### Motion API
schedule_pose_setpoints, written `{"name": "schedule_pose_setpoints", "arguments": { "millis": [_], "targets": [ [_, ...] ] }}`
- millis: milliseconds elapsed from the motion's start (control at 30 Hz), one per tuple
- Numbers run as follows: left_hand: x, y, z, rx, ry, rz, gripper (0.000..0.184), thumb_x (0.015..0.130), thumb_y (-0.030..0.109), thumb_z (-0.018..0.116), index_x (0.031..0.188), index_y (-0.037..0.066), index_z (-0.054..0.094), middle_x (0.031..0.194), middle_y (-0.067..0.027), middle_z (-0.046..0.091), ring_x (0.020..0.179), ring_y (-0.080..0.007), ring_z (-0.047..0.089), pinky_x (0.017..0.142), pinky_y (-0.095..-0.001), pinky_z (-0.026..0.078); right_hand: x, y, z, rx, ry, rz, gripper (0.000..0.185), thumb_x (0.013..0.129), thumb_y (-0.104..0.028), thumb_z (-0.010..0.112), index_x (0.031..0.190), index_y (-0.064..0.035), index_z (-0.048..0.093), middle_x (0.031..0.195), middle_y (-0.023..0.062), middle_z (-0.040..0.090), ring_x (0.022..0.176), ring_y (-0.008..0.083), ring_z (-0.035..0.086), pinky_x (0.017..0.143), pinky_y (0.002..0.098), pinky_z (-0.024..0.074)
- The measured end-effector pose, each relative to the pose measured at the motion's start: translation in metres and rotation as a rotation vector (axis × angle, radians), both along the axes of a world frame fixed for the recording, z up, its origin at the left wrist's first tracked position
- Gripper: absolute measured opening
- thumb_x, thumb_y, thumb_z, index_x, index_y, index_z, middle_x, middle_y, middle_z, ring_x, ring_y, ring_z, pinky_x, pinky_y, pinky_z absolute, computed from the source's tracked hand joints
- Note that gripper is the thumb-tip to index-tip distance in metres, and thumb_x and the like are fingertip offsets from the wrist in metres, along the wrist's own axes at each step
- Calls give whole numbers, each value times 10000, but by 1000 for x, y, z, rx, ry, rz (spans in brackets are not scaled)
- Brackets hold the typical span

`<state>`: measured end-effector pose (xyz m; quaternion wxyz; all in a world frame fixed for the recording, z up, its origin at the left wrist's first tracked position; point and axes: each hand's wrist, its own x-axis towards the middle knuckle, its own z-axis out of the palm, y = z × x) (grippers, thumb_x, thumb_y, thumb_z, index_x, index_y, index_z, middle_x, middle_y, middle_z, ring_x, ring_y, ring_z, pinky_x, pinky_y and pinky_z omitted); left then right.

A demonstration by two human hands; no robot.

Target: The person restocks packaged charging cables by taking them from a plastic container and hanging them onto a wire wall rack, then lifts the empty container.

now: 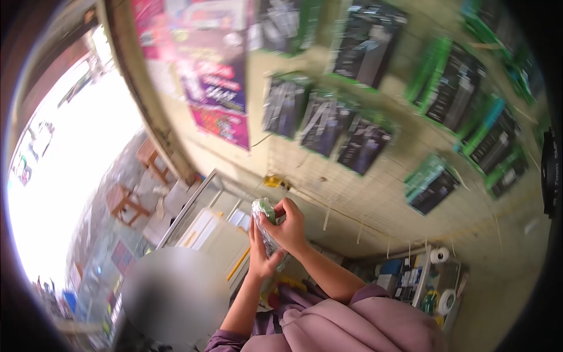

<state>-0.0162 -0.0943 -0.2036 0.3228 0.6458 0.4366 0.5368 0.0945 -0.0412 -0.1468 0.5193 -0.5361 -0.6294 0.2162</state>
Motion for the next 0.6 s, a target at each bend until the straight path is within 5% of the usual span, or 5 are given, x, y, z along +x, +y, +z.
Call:
{"name": "schedule_pose_setpoints", "arguments": {
  "millis": [100,167,233,400,600],
  "targets": [
    [53,-3,37,3,-77,-175,916,736,200,731,1501,-27,281,1449,-251,394,1384,-363,386,1142,-454,307,50,-24,47,-21,103,-57,320,758,-206,830,839,-43,567,773,93,611,687,242,653,632,357,530],
    [85,-6,42,-265,-570,-480,886,687,92,740,1458,-23,321,1339,-181,495,1255,-284,514,1069,-404,405,90,-42,67,-17,99,-64,314,765,-220,834,933,-46,634,918,116,637,824,261,672,740,356,543],
    [98,-7,50,-302,-538,-669,798,705,42,694,1429,-15,363,1293,-125,552,1170,-230,570,1009,-363,455,127,-58,80,309,-54,-94,390,774,-160,812,1110,-42,652,1141,144,619,1060,264,623,910,379,511],
    [156,-28,84,-533,-677,-1044,855,651,102,737,1423,-12,389,1296,-121,566,1189,-235,563,1025,-381,446,205,-113,93,201,460,29,956,850,-98,743,1576,-94,121,1442,171,465,1289,253,488,1070,396,382],
    [240,-45,121,-584,-669,-1086,408,744,69,692,1132,-53,658,985,-91,712,881,-166,671,818,-310,541,280,-200,96,124,669,-51,613,926,-106,673,1460,-22,383,1223,56,611,1121,131,555,989,321,433]
  ]
}}
